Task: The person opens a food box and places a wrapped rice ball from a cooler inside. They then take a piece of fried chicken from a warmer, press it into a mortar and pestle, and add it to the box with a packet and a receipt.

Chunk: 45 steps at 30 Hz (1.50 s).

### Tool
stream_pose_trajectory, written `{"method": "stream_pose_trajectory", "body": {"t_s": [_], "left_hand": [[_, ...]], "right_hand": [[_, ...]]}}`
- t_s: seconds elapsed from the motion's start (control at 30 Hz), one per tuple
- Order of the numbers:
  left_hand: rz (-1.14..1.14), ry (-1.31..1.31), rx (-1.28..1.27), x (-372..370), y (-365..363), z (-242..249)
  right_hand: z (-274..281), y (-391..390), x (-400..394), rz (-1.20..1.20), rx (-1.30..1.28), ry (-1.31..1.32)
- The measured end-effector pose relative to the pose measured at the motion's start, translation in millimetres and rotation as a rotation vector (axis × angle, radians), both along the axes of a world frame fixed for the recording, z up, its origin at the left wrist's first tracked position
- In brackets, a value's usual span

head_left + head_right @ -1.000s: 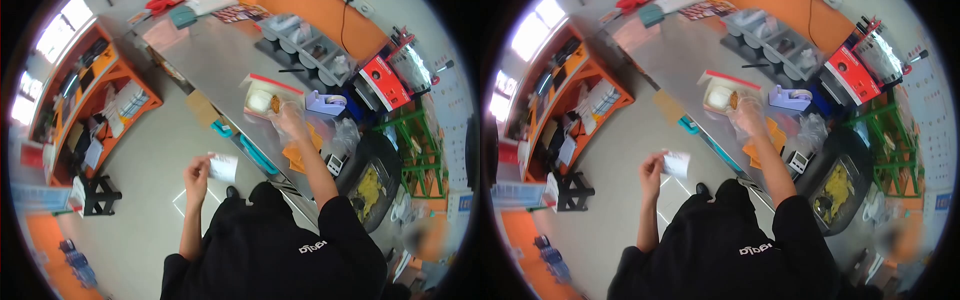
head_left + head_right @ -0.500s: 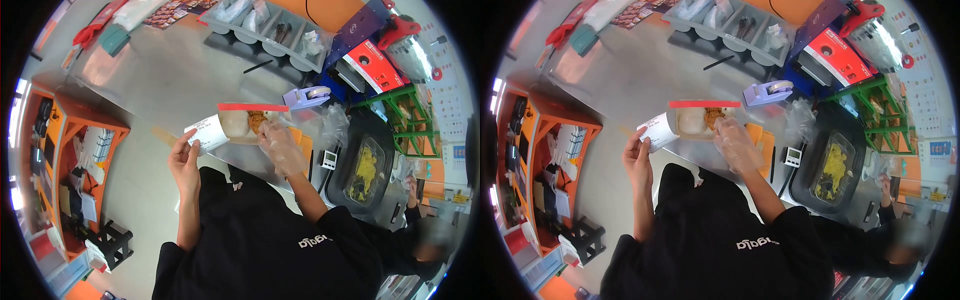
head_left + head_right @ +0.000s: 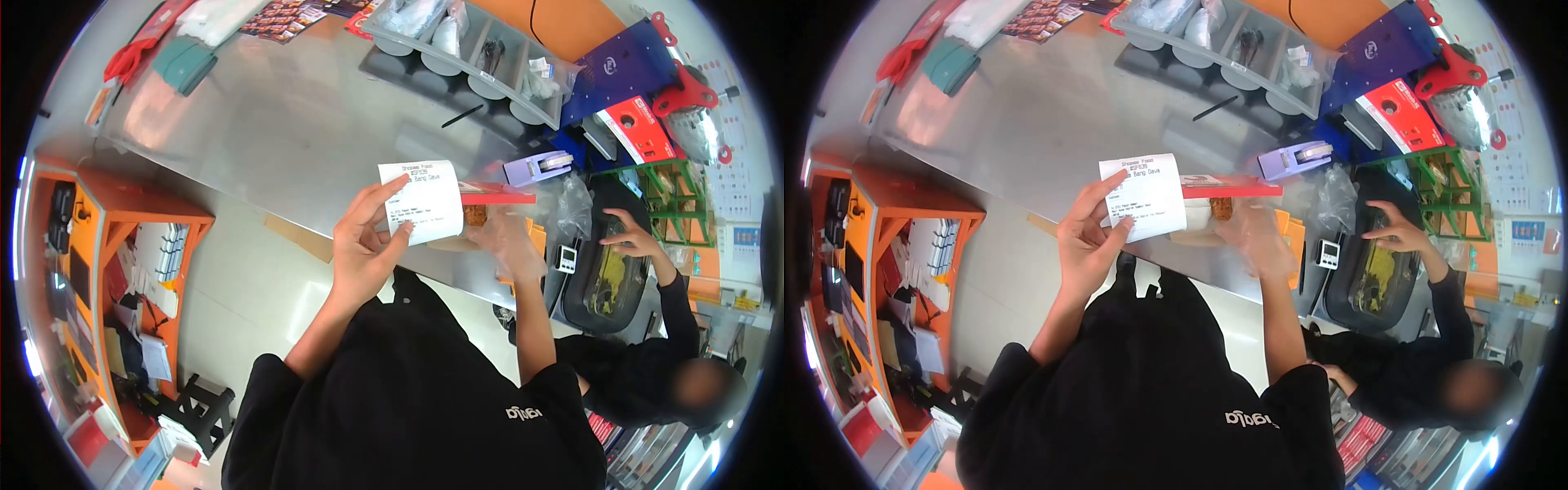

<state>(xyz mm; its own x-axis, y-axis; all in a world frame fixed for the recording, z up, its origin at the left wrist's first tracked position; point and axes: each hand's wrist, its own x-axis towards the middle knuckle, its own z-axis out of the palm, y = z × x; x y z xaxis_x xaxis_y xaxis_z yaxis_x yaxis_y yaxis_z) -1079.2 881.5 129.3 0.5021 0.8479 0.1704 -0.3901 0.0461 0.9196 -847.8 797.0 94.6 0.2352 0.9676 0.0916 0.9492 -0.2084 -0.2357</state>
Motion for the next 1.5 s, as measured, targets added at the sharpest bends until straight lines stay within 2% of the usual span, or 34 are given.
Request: {"method": "stream_pose_trajectory", "body": {"t_s": [0.07,0.2,0.3,0.37,0.47,0.5,0.57,0.6,0.87,1.0,1.07,1.2,1.27,1.3,1.37,1.4,1.47,1.5], "left_hand": [[-0.032,-0.019,0.016,-3.9,3.7,0.4],[-0.087,-0.026,0.079,-14.7,11.0,5.9],[-0.116,-0.027,0.056,-18.5,12.5,13.7],[-0.125,-0.023,0.060,-21.0,13.8,13.3],[-0.144,-0.016,0.059,-22.6,15.3,13.8],[-0.152,-0.016,0.055,-22.5,15.4,13.9],[-0.147,-0.014,0.048,-21.1,14.4,13.6],[-0.142,-0.014,0.041,-19.7,13.7,13.6],[-0.137,-0.005,0.071,-15.8,13.3,13.6],[-0.145,0.002,0.049,-8.3,10.1,11.6],[-0.144,0.005,0.061,-4.8,8.7,7.7],[-0.123,0.062,0.070,-6.4,10.7,-13.9],[-0.118,0.076,0.060,-8.5,9.5,-18.5],[-0.117,0.088,0.051,-9.3,8.8,-19.7],[-0.118,0.100,0.046,-11.5,8.1,-17.7],[-0.121,0.111,0.046,-12.5,8.6,-16.9],[-0.120,0.114,0.042,-13.5,9.0,-20.3],[-0.123,0.118,0.036,-14.6,9.4,-21.9]], "right_hand": [[-20.3,3.0,5.7,0.000,-0.067,0.283],[-38.6,11.9,14.3,0.023,-0.052,0.230],[-36.4,8.5,7.5,-0.066,-0.082,0.203],[-25.3,4.2,-2.8,-0.095,-0.011,0.095],[-49.5,0.2,4.2,-0.046,0.124,-0.002],[-45.4,3.6,3.0,-0.046,0.123,-0.001],[-35.2,10.5,-0.7,-0.056,0.095,0.217],[-32.2,10.5,0.2,-0.054,0.086,0.231],[-0.5,-4.0,-5.4,0.160,0.024,0.002],[-3.2,7.5,-22.9,0.267,0.015,-0.061],[-8.3,21.1,-30.9,0.322,-0.112,0.137],[-45.5,26.8,-28.8,0.152,-0.237,0.118],[-56.2,23.7,-25.8,0.283,-0.115,-0.047],[-69.1,24.7,-23.0,0.285,-0.119,-0.046],[-92.0,28.8,-17.9,0.230,0.026,0.217],[-78.4,30.4,-24.4,0.233,0.025,0.216],[-31.9,35.0,-43.7,0.121,-0.274,0.069],[-27.4,35.3,-46.8,0.123,-0.276,0.067]]}}
